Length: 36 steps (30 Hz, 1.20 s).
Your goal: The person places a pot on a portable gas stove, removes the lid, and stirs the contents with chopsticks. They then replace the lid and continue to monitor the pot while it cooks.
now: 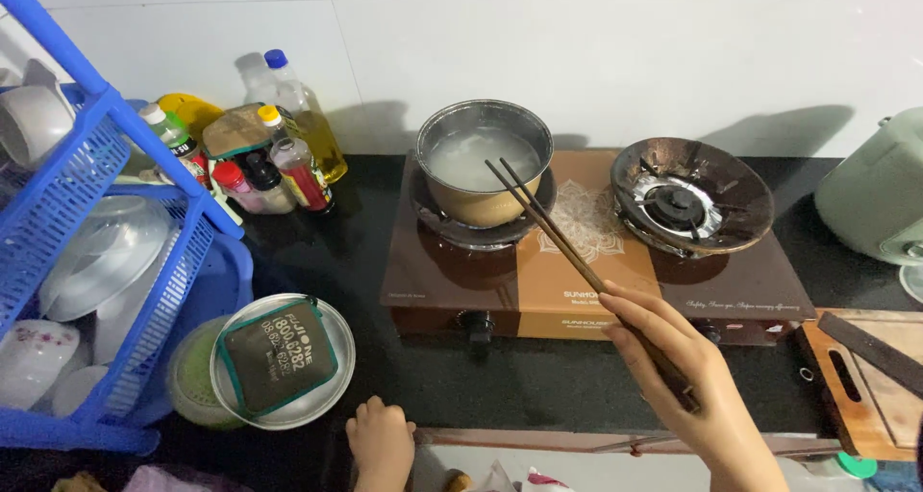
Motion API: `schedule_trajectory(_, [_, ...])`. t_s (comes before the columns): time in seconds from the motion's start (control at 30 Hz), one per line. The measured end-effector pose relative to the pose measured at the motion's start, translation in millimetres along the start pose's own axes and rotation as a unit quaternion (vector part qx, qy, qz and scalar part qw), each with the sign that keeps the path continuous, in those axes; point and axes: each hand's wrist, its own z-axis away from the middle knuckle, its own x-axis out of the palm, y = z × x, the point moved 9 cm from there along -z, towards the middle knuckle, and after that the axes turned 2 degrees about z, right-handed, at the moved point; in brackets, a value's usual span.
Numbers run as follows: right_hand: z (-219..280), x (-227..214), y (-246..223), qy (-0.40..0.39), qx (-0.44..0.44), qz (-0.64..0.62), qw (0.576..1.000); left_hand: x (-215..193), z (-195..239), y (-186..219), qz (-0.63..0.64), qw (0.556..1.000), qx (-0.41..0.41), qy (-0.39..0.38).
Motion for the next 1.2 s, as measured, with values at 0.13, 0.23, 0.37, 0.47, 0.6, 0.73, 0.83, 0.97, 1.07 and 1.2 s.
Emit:
schedule_trajectory(0.13, [0,-1,0,-0.018,-0.044,-0.010,0.999,0,-1,1,0.005,1.000,0.002,-0.009])
schedule_trajectory(0.23, [-5,-7,3,-0.033,-0.014,-0.018,0.999,3,-2,0,0.008,1.000,-0.011,0.011])
schedule_trajectory(0.37, [-15,-15,4,-0.042,-0.062,0.007,0.997,5,-10,-1,0.024,0.999,-0.029,0.019])
schedule_trajectory(0.47, [-17,-13,4,-0.061,-0.066,0.010,0.996,6,-11,-4,0.028,0.998,-0.045,0.022])
schedule_trajectory(0.6, [-13,-14,2,-0.055,-0.099,0.042,0.993,9,-9,-7,0.017,0.997,-0.058,0.047])
schedule_trajectory(0.73, [-9,-12,2,-0.053,-0.120,0.037,0.991,2,-6,-5,0.019,0.996,-0.062,0.059])
schedule_trajectory(0.83, [-9,-12,5,-0.049,-0.076,0.043,0.995,-4,1,-4,0.023,0.997,-0.053,0.047])
schedule_trajectory(0.97, [-3,-6,0,-0.044,-0.079,0.041,0.995,0,-3,-4,0.022,0.998,-0.021,0.056])
schedule_trajectory(1.07, [-1,0,3,-0.040,-0.025,0.032,0.998,-3,-4,1,0.021,0.998,0.002,0.052])
schedule_trajectory(1.2, [4,9,-3,-0.031,-0.035,0.049,0.998,-2,-4,4,0.003,1.000,0.016,0.002])
